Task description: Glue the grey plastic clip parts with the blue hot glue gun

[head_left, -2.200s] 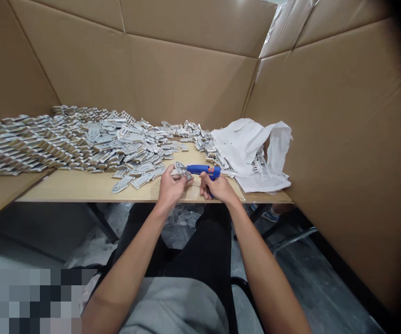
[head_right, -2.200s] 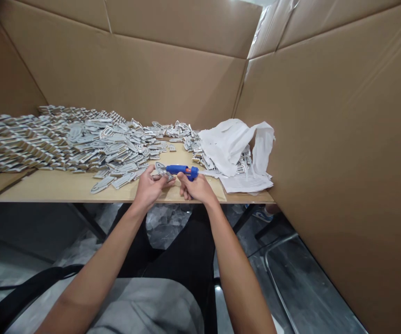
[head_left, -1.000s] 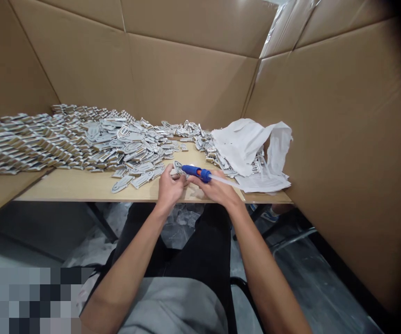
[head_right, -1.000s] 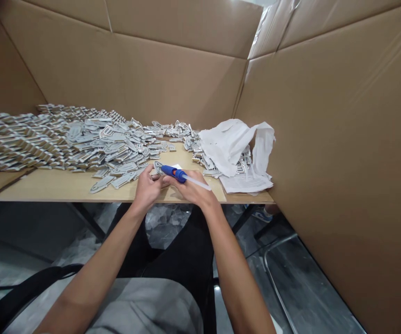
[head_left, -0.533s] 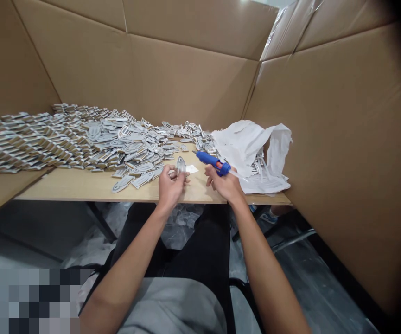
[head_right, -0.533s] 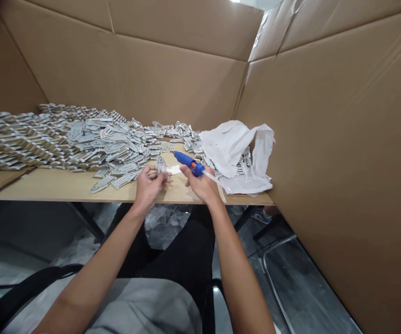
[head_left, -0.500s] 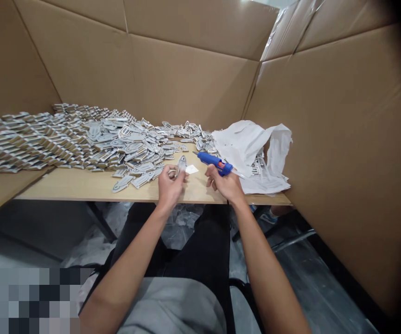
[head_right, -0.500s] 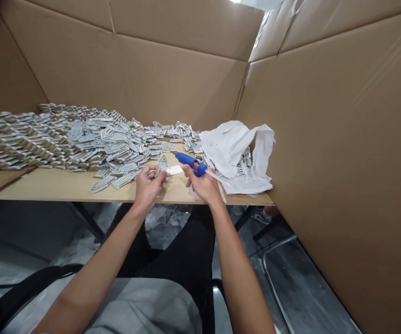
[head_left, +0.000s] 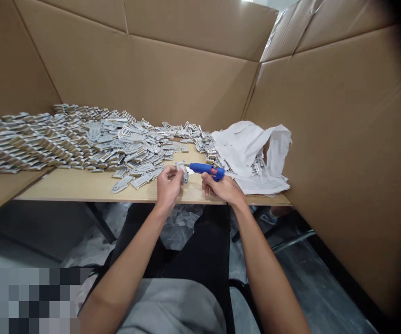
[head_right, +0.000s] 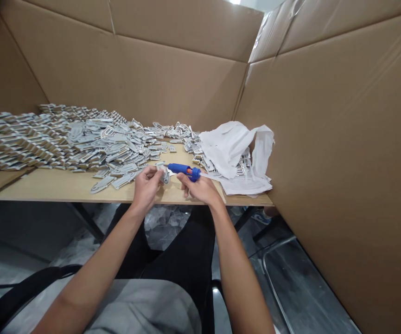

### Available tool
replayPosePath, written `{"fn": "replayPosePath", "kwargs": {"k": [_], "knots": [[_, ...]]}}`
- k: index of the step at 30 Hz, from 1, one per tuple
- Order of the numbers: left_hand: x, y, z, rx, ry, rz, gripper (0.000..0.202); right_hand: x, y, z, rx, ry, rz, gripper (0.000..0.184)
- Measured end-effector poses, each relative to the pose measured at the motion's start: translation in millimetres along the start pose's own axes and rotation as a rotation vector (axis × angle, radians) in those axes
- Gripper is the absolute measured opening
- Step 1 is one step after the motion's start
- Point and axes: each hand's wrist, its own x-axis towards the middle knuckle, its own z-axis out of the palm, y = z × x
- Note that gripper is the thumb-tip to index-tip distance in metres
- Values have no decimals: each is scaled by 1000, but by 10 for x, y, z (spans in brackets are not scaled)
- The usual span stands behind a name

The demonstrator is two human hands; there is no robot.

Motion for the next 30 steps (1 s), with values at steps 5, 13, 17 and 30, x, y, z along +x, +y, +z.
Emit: {"fn": "replayPosePath", "kwargs": {"k": [5, 13, 17, 30], "knots": [[3, -7, -9, 11, -14, 31, 23, -3, -65, 49, -68, 1, 21, 64], [-13, 13, -7, -8, -25, 33, 25, 1, -51, 79, -70, 7, -13, 60], [-11, 1, -9, -3, -27, 40, 27, 9, -39, 79, -105, 16, 9, 60], [-17, 12, -9, 21, -25, 55, 23, 31, 26, 64, -190, 28, 4, 61]]}}
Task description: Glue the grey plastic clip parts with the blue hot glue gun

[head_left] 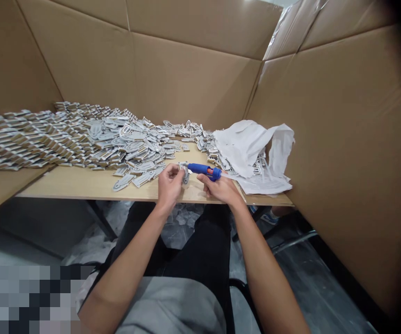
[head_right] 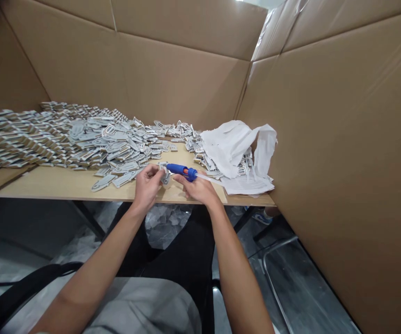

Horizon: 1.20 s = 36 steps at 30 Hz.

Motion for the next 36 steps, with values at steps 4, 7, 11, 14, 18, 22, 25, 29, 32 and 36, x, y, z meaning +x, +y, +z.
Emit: {"fn": "replayPosePath", "kwargs": {"k": [4, 7, 11, 14, 18, 22, 25, 29, 32, 36], "knots": [[0, -7, -7, 12, 5, 18, 23, 1, -23, 3, 9, -1, 0, 59], [0, -13, -13, 14, 2, 30, 24, -11, -63, 7, 19, 5, -2, 57], [1, -11, -19, 25, 5, 25, 25, -26, -101, 18, -9, 14, 30, 57], [-1, 1, -22, 30, 6, 27, 26, -18, -105, 27, -29, 13, 23, 55], [-8, 9, -26, 42, 9, 38, 27, -1, -114, 35, -84, 25, -23, 54], [-10, -1, -33, 57, 12, 38, 26, -7, -152, 38, -134, 49, -53, 51], [-9, -5, -44, 76, 18, 51, 30, -9, -181, 53, -159, 52, -157, 46], [-18, -13, -54, 91, 35, 70, 31, 25, -180, 110, -231, 137, -375, 42], [-22, -27, -50, 71, 42, 55, 27, 53, -153, 142, -269, 237, -443, 42], [54, -11, -101, 0, 76, -47, 27, 46, -131, 82, -206, 360, -355, 43]]}}
